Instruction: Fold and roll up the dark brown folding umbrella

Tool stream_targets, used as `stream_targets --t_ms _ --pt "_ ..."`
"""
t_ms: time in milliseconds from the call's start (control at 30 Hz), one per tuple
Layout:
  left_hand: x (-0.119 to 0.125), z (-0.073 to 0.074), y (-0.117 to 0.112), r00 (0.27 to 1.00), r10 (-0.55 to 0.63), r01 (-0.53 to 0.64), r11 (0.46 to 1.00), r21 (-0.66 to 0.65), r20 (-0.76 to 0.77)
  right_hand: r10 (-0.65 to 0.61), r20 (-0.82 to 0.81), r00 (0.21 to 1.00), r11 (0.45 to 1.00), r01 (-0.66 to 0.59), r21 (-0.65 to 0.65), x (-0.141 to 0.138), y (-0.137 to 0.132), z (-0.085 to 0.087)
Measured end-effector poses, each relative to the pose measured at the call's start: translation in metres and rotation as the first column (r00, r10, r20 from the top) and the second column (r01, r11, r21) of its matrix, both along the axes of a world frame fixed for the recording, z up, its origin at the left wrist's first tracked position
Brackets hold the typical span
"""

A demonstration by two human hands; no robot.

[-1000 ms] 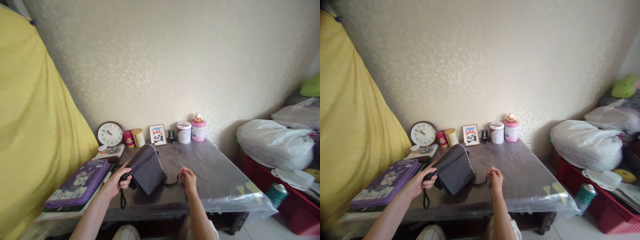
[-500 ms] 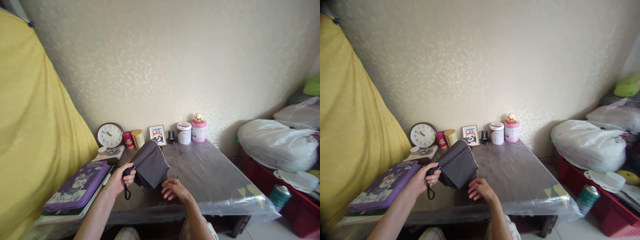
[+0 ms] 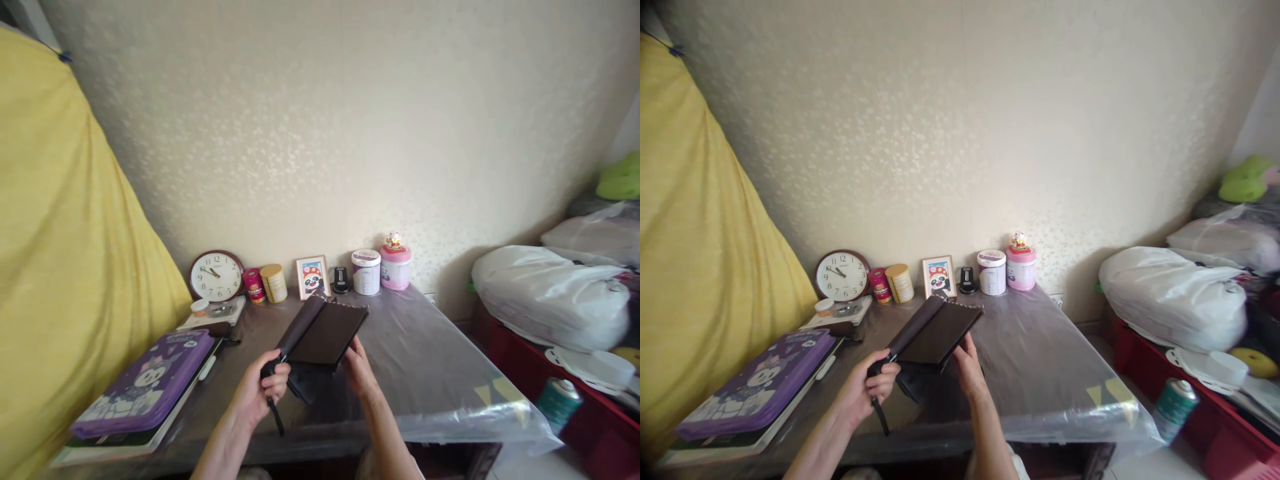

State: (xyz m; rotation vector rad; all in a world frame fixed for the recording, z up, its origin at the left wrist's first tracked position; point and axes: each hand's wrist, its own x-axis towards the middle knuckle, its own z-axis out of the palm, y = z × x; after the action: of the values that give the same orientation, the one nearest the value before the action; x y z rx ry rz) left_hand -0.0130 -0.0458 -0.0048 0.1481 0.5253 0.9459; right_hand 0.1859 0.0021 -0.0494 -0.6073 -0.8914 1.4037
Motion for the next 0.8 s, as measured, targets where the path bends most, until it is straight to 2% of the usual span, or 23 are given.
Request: stream_targets --t_ms 33,67,133,167,200,267,300,333,400,433,500,567,667,800 --pt "0.004 -0.008 -0.004 0.998 0.026 -0.023 0.999 -0.045 0.061 0.000 0.080 0.997 0.998 -0.004 0.059 -0.003 -0.001 0.012" --pt "0.009 -0.015 -0.008 0.992 0.041 -0.031 0.996 -0.085 0.116 0.042 0.175 0.984 0.990 -0.065 0.129 -0.006 -0.002 0.024" --pt "0.017 -0.029 -0.017 0.973 0.073 -0.044 0.990 -0.136 0.218 0.229 0.358 0.905 0.913 -0.327 0.244 -0.013 -0.007 0.044" --pt "0.021 -0.035 -0.021 0.959 0.092 -0.053 0.987 -0.150 0.268 0.267 0.402 0.876 0.876 -0.395 0.279 -0.015 -0.009 0.050" --pt "0.023 -0.040 -0.025 0.942 0.106 -0.055 0.985 -0.165 0.318 0.264 0.389 0.883 0.877 -0.387 0.285 -0.014 -0.010 0.052" --pt "0.025 -0.048 -0.031 0.907 0.126 -0.054 0.981 -0.186 0.401 0.162 0.241 0.957 0.955 -0.214 0.204 -0.005 -0.009 0.044" --pt "0.025 -0.050 -0.033 0.890 0.134 -0.055 0.981 -0.189 0.436 0.047 0.154 0.987 0.987 -0.069 0.145 0.003 -0.007 0.034" --pt "0.024 -0.052 -0.035 0.873 0.139 -0.057 0.981 -0.186 0.468 -0.091 0.053 0.994 0.994 0.087 0.070 0.013 -0.005 0.022" --pt "0.021 -0.053 -0.034 0.846 0.129 -0.053 0.986 -0.161 0.517 -0.356 -0.082 0.931 0.932 0.346 -0.110 0.031 -0.002 -0.003" --pt "0.019 -0.053 -0.033 0.837 0.113 -0.044 0.989 -0.139 0.535 -0.435 -0.105 0.894 0.892 0.412 -0.185 0.037 -0.002 -0.015" --pt "0.016 -0.055 -0.030 0.834 0.055 -0.013 0.997 -0.080 0.549 -0.481 -0.094 0.872 0.856 0.444 -0.265 0.043 -0.004 -0.033" --pt "0.012 -0.056 -0.026 0.841 -0.011 0.019 1.000 -0.010 0.542 -0.455 -0.053 0.889 0.859 0.423 -0.289 0.042 -0.007 -0.043" --pt "0.004 -0.058 -0.024 0.860 -0.092 0.056 0.995 0.088 0.502 -0.407 0.020 0.913 0.876 0.397 -0.274 0.034 -0.011 -0.047" --pt "-0.011 -0.057 -0.025 0.870 -0.110 0.044 0.988 0.146 0.481 -0.388 0.087 0.918 0.872 0.396 -0.288 0.033 -0.013 -0.047"
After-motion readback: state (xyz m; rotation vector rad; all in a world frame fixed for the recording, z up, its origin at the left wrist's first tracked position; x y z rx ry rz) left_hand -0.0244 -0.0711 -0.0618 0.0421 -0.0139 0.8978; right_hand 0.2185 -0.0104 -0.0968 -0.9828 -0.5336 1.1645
